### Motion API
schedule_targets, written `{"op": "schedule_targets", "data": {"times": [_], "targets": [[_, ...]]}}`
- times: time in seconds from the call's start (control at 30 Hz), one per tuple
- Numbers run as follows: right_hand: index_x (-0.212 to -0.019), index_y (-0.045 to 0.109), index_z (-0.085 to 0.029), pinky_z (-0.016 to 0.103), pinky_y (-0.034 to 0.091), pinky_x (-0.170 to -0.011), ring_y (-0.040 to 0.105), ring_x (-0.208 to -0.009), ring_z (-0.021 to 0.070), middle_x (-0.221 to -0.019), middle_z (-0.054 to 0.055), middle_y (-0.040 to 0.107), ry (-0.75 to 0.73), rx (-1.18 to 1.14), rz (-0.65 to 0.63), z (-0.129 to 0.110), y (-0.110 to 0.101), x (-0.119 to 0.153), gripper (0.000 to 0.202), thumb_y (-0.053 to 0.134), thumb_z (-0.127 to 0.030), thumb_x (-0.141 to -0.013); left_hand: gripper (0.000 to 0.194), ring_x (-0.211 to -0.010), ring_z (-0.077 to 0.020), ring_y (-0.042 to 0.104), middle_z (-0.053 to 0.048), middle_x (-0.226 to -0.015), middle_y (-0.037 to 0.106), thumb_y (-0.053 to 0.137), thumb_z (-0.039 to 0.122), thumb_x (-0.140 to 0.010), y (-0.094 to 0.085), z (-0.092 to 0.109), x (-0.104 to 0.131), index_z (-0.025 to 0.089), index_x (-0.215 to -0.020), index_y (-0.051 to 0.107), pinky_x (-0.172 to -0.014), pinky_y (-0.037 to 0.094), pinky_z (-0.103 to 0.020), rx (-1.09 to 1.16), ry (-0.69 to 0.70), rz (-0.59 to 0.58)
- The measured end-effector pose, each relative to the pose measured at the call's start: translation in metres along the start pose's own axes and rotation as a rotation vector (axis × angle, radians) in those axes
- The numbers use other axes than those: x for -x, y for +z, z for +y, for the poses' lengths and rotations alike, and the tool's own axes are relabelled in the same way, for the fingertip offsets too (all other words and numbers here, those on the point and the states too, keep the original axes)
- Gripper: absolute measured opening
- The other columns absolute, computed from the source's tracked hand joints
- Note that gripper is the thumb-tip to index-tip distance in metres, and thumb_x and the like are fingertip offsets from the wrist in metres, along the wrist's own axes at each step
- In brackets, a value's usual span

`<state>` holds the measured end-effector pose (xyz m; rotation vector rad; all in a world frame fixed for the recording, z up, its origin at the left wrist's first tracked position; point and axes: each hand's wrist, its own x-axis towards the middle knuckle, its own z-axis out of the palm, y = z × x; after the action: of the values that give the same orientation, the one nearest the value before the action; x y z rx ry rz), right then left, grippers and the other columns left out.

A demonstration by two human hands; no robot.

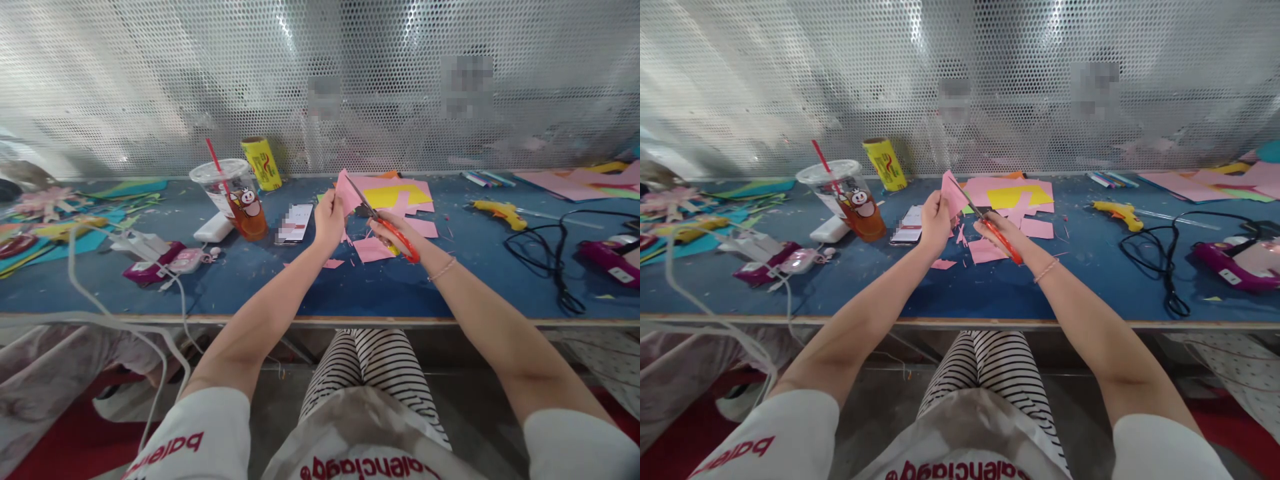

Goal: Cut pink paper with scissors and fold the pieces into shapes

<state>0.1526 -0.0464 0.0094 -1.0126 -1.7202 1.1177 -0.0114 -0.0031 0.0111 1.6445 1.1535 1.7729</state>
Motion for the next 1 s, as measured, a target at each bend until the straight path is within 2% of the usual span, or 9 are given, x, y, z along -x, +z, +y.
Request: {"op": "schedule_targets", "data": {"times": [0.27, 0.53, 0.8, 1.0], "targets": [[-0.082, 0.046, -0.021, 0.024, 0.029, -0.045, 0.034, -0.047, 0.0071, -0.06, -0.005, 0.04, 0.01, -0.001, 0.0, -0.004, 0.001, 0.002, 0.043, 0.057, -0.061, -0.07, 0.029, -0.056, -0.0102, 0.042, 0.002, -0.057, 0.036, 0.047, 0.035, -0.085, 0.0, 0.0, 0.0, 0.02, -0.061, 0.04, -0.055, 0.032, -0.024, 0.062, -0.075, -0.027], [-0.077, 0.043, -0.021, 0.025, 0.028, -0.043, 0.033, -0.045, 0.0075, -0.056, -0.006, 0.038, 0.035, 0.023, 0.008, -0.009, 0.002, 0.004, 0.045, 0.059, -0.062, -0.069, 0.034, -0.051, -0.0089, 0.041, 0.003, -0.055, 0.038, 0.046, 0.047, -0.084, -0.001, 0.003, 0.002, 0.02, -0.065, 0.045, -0.051, 0.032, -0.023, 0.057, -0.078, -0.042], [-0.075, 0.046, -0.019, 0.025, 0.03, -0.046, 0.037, -0.047, 0.008, -0.054, -0.005, 0.039, -0.076, 0.117, 0.025, -0.005, 0.001, 0.004, 0.044, 0.051, -0.063, -0.074, 0.033, -0.06, -0.0109, 0.048, 0.002, -0.057, 0.041, 0.048, 0.049, -0.082, -0.002, 0.005, 0.001, 0.02, -0.067, 0.048, -0.055, 0.036, -0.023, 0.118, -0.117, -0.056], [-0.07, 0.043, -0.019, 0.023, 0.03, -0.043, 0.037, -0.044, 0.0067, -0.054, -0.005, 0.039, -0.116, 0.148, 0.032, 0.001, -0.001, 0.001, 0.046, 0.047, -0.064, -0.076, 0.037, -0.05, -0.0081, 0.043, 0.003, -0.055, 0.038, 0.045, 0.051, -0.083, 0.001, 0.006, 0.002, 0.019, -0.065, 0.043, -0.046, 0.035, -0.019, 0.095, -0.059, -0.036]]}}
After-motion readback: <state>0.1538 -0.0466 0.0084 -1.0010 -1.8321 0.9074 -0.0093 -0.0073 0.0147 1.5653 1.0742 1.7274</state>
